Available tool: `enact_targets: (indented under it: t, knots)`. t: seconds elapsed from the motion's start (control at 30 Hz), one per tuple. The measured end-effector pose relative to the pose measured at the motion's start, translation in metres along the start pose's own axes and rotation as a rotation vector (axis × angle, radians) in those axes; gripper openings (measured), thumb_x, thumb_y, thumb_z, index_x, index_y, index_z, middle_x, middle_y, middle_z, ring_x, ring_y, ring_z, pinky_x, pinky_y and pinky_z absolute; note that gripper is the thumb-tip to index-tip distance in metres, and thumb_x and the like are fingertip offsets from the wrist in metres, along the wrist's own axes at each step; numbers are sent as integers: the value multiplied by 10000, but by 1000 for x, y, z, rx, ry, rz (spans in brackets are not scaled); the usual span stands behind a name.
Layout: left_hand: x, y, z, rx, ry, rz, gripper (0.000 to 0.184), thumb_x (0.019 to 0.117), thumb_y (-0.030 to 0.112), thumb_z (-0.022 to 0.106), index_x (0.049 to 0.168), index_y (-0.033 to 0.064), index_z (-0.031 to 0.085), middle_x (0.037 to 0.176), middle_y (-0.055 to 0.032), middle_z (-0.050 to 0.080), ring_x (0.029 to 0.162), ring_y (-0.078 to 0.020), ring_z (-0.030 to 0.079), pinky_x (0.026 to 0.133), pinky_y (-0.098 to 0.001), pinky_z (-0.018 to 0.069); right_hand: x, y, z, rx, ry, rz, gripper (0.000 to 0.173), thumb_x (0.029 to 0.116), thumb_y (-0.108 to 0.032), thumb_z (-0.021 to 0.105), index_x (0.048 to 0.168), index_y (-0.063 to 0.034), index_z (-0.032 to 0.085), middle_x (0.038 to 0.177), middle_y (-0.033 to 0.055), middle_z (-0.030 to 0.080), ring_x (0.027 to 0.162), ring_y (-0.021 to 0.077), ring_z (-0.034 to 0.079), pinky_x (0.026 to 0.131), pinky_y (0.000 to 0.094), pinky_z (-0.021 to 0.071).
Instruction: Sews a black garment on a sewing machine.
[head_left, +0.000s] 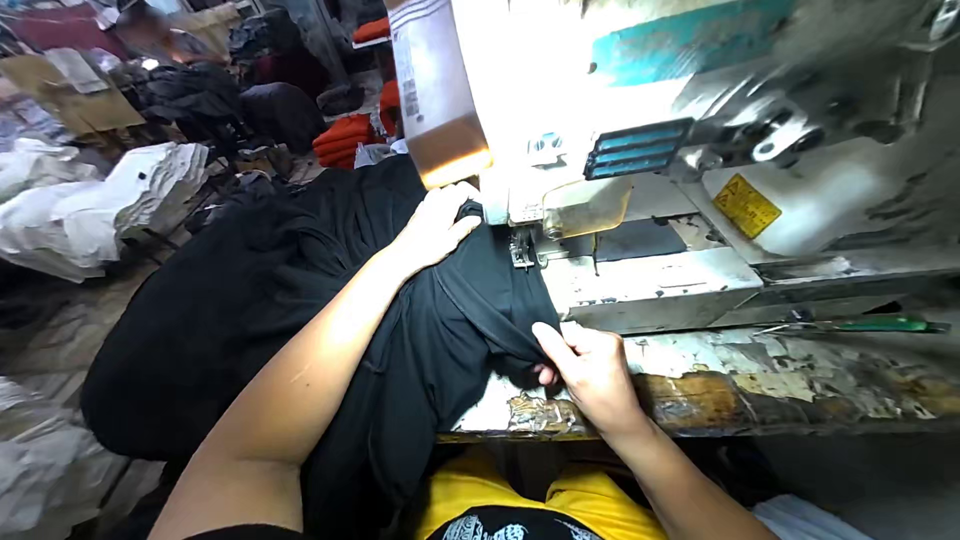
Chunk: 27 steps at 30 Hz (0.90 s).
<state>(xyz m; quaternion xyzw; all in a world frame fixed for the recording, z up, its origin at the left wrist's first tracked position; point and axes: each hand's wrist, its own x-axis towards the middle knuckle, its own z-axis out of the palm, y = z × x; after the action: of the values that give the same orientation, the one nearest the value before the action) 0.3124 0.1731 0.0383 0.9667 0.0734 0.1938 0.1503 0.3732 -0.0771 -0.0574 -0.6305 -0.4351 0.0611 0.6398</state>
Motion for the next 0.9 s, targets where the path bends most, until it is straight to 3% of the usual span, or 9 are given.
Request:
enact_targets:
  t: [0.07,0.17,0.23,0.3,0.43,0.53,0.73,0.83,0.9]
  knots:
    - [1,-4,1,32,28,-10,326,1016,163,572,1270,-33,632,1207,-256,653,1202,-431,584,1032,-579,434,4,0,3,-21,14,-14,363,981,-147,578,626,-71,588,546,-69,563,485,-66,572,487,108,501]
    - [-15,16,0,154,143,-94,418,990,163,625,1389,42,590,1307,-275,581,1239,-496,521,956,-669,410,3,2,4,-58,13,-20,375,980,-157,582,615,-76,583,540,-70,553,481,-64,570,484,112,498]
    - [-34,38,0,196,306,-55,436,959,143,629,1389,73,611,1393,-234,558,1309,-452,495,1021,-637,385,1,8,3,-116,15,-29,405,981,-190,579,591,-83,553,530,-55,522,479,-41,555,479,134,477]
    - [-58,59,5,179,396,15,343,977,188,582,1290,92,687,1420,-179,571,1372,-373,474,1119,-577,342,-5,15,1,-161,21,-42,435,987,-211,573,575,-80,526,527,-39,492,482,-17,533,477,160,450]
    - [-85,60,46,146,490,101,274,989,189,539,1033,133,804,1184,-51,736,1249,-239,600,1131,-509,358,-8,21,-3,-190,10,-81,462,1012,-233,573,596,-33,549,547,-24,497,502,-3,517,491,197,452]
    - [-84,46,75,47,715,114,224,929,90,575,917,51,795,1066,-89,772,1170,-279,669,1154,-544,358,-6,20,2,-237,15,-87,492,1019,-196,557,586,15,456,544,18,436,518,12,476,532,216,416]
    - [-80,49,80,53,833,132,272,945,57,524,902,8,789,1004,-115,782,1104,-286,710,1128,-514,406,-7,23,5,-291,55,-131,494,1023,-178,535,598,68,483,536,133,519,500,115,576,536,277,470]
    - [-81,46,83,53,860,144,285,954,64,507,898,9,782,1000,-125,781,1102,-294,708,1128,-503,398,-7,22,3,-308,16,-182,479,1012,-140,548,589,70,474,527,134,507,493,86,562,523,222,449]
    - [-80,46,81,53,865,146,307,959,79,487,877,6,774,996,-133,779,1095,-300,707,1129,-497,395,-8,22,2,-314,-49,-178,471,1013,-155,551,607,82,521,556,182,570,511,154,602,536,285,472]
